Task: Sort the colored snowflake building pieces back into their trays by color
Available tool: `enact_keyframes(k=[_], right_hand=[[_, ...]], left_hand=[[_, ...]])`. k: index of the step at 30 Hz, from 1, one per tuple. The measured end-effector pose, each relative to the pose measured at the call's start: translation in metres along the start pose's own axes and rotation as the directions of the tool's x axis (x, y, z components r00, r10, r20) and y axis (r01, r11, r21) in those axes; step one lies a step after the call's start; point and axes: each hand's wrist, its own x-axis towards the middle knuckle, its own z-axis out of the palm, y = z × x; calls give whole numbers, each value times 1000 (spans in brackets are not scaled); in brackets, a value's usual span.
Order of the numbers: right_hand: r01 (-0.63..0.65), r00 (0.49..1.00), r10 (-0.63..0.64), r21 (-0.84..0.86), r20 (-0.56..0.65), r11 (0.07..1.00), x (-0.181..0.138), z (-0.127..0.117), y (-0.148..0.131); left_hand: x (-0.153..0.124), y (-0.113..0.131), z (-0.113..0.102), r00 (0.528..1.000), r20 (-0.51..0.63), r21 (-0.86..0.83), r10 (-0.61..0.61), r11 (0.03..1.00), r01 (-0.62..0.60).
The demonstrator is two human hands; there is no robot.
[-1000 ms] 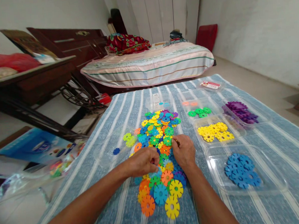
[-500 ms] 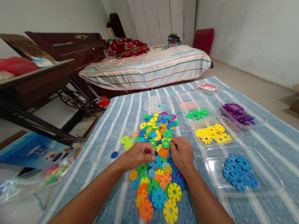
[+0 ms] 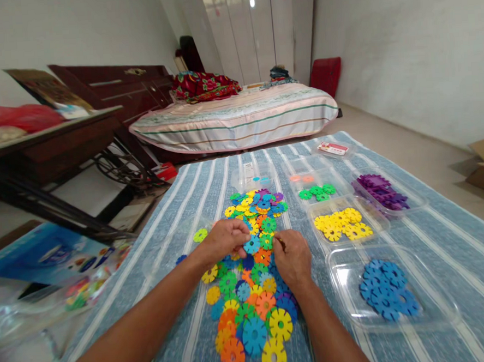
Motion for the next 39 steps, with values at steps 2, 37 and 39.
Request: enact_keyframes(k=[2,37,39], right_hand=[[-2,1000,2,6,5,1000,0,0,0],[12,1000,-12,-27,15,1000,-1,-5,4],[6,1000,-6,-28,18,1000,0,-4,4]], left_hand=[[15,11,-6,993,-116,-49,27,998,-33],[-56,-14,2,868,489,747,87,474,-467],[-53,-16,2,875,473,734,108,500,-459]])
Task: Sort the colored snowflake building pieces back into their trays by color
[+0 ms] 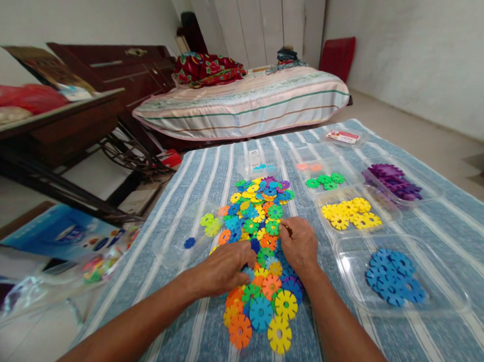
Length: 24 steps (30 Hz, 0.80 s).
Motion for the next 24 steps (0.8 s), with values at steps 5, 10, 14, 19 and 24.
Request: enact_keyframes(k=[5,10,14,19,24], right_hand=[[0,1000,0,-2,-13,1000,0,1,0],[5,1000,-5,13,-13,1000,0,1,-1],[6,1000,-6,15,7,1000,0,0,-2],[6,1000,-6,-1,-2,1000,1,0,-2],[5,1000,-5,-4,-9,1000,0,1,-1]], left_hand=[[9,-2,1,999,-27,-132,-21,991,17],[24,5,1,994,-107,-178,-5,984,-14],[32,10,3,990,-114,-78,79,993,-88],[31,14,4,991,-91,-16,96,995,-98],[30,14,7,992,-102,-2,76,997,-76]])
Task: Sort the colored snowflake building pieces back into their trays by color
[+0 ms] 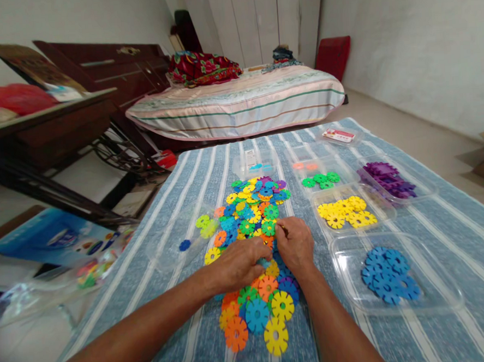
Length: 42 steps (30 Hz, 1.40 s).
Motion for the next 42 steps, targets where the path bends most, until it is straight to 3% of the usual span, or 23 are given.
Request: enact_keyframes(k=[7,14,17,20,22,23,27,29,31,32,34,36,38,42], right_hand=[[7,1000,-7,23,-11,1000,0,-1,-3],[-24,1000,24,20,4,999,-1,1,-3],[-20,1000,21,28,-1,999,-2,2,-3],[-14,1000,14,34,5,999,-2,2,-2],[-9,1000,8,39,10,999,-2,2,-3],[-7,1000,7,40,12,999,-2,2,-3],[-13,1000,12,39,16,999,-2,1,-4],[-13,1000,13,38,16,999,-2,0,-4],[-12,1000,11,36,10,999,-2,-1,-3],[-10,1000,10,33,7,999,-2,-1,-3],[-14,1000,13,20,7,1000,-2,-1,-3],[-20,1000,20,7,14,1000,-2,-2,-3],[-26,999,26,-2,22,1000,-2,-3,-2],[-13,1000,13,-7,28,1000,-3,-4,-2]], left_hand=[[-2,-10,-3,996,-26,-232,-90,969,82],[6,-38,-36,950,-155,-577,-272,805,137],[21,-55,-59,882,-213,-688,-421,706,170],[47,-70,-86,761,-306,-723,-571,660,205],[68,-78,-106,645,-378,-736,-664,639,226],[78,-81,-114,611,-396,-742,-685,631,227],[103,-89,-135,563,-407,-743,-719,619,253],[101,-87,-133,573,-397,-728,-717,626,279],[86,-79,-124,639,-377,-689,-670,664,290],[74,-73,-118,688,-360,-662,-630,692,288],[46,-57,-103,863,-283,-493,-419,835,244],[14,-39,-86,960,-158,-271,-232,945,184],[-16,-24,-70,990,-30,-37,-137,990,136],[-61,-10,-37,974,122,164,-189,972,168]])
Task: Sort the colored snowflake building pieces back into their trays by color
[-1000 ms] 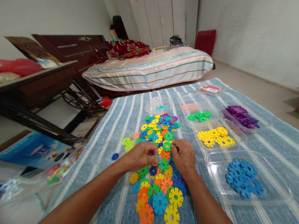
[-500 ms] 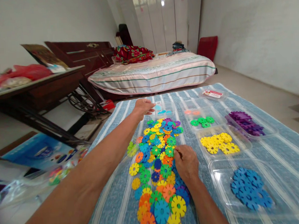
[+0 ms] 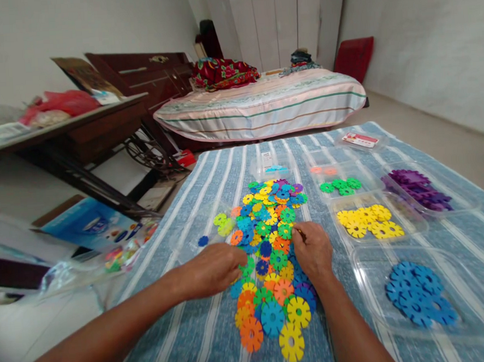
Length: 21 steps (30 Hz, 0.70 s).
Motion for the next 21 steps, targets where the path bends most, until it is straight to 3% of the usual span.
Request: enact_keyframes(k=[4,8,21], right_hand=[[15,1000,-15,-7,-7,1000,0,-1,-1],[15,1000,-15,-8,-9,1000,0,-2,-1],[24,1000,-24,9,-19,1000,0,0,1]], left_hand=[[-21,-1,32,1000,-9,-69,-27,997,26],[-29,-2,52,996,-57,-132,-63,990,55],[-23,-3,47,989,-93,-155,-117,983,101]])
